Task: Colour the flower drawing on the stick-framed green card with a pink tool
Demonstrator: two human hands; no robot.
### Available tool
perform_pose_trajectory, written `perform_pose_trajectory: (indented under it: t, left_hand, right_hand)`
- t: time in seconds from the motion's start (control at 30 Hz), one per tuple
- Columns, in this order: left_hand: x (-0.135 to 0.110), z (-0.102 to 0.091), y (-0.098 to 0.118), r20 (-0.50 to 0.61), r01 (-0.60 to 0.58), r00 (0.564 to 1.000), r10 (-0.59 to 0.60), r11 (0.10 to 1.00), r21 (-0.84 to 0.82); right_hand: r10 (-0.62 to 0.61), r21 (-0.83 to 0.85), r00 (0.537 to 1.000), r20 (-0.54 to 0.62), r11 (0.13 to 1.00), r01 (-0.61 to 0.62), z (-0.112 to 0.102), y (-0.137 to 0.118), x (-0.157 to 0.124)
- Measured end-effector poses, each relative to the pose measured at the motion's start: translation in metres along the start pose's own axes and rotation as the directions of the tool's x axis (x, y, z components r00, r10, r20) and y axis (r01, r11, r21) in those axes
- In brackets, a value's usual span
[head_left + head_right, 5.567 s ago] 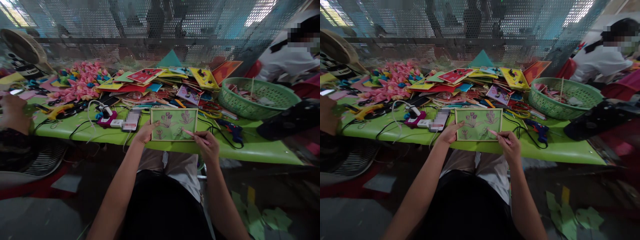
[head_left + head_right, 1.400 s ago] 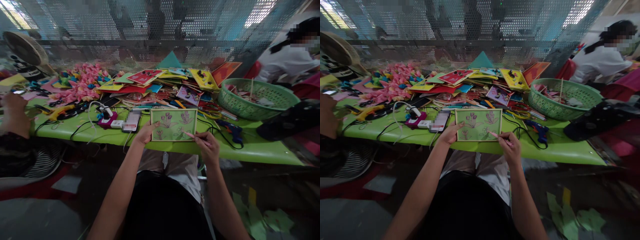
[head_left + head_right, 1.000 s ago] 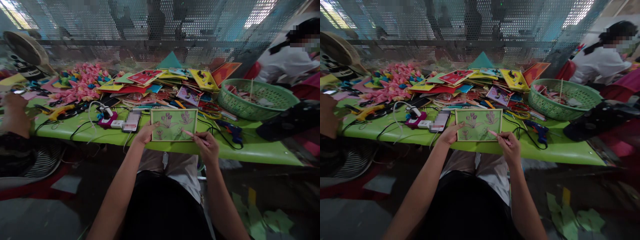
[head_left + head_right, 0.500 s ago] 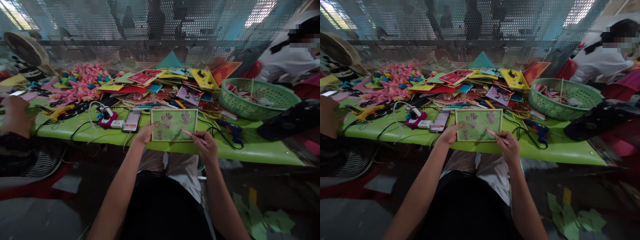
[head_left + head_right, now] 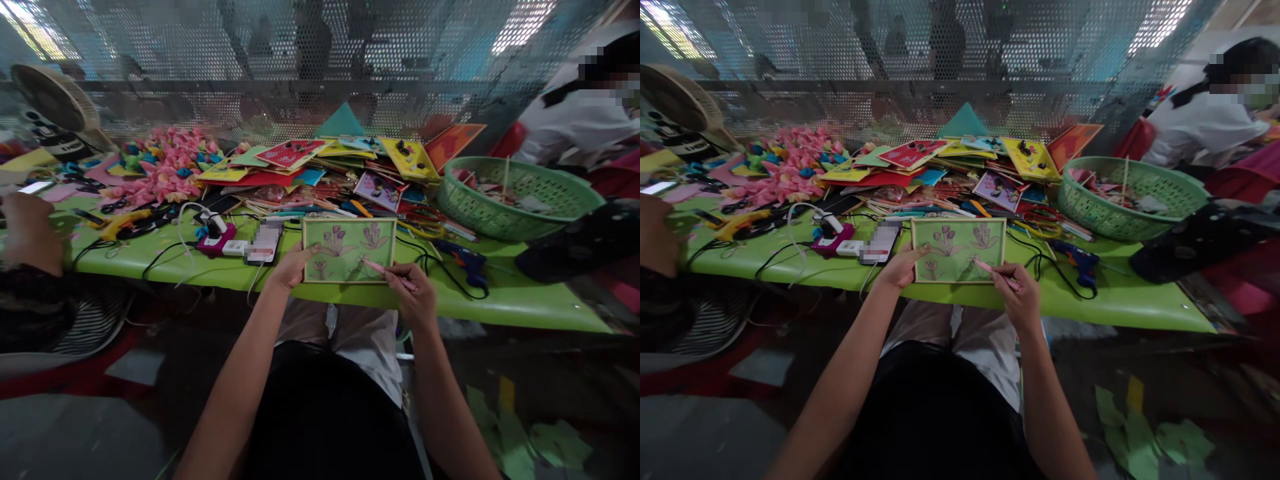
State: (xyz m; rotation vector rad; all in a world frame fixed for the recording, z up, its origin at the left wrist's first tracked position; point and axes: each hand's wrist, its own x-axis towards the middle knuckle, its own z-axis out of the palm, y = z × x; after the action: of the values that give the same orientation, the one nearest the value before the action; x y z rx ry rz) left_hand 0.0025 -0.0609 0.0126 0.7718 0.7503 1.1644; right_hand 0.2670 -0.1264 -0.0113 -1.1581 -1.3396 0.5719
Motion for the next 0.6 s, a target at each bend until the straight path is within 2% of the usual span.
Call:
perform_pose_trajectory:
  t: [0.4, 0.6]
  left_hand:
    - [0.0007, 0.0006, 0.0006, -0.022, 0.007, 1.000, -0.007, 1.000, 0.005]
    - [-0.0008, 0.0027, 0.0009, -0.018, 0.015, 1.000, -0.015, 1.000, -0.003]
  right_hand:
    - [0.034, 0.014, 0.999, 0.013, 0.999, -0.034, 0.0002, 0.0001, 0.0002]
    - [-0.001, 0.039, 0.999, -0.042, 0.999, 0.002, 0.0021, -0.0047, -0.0003]
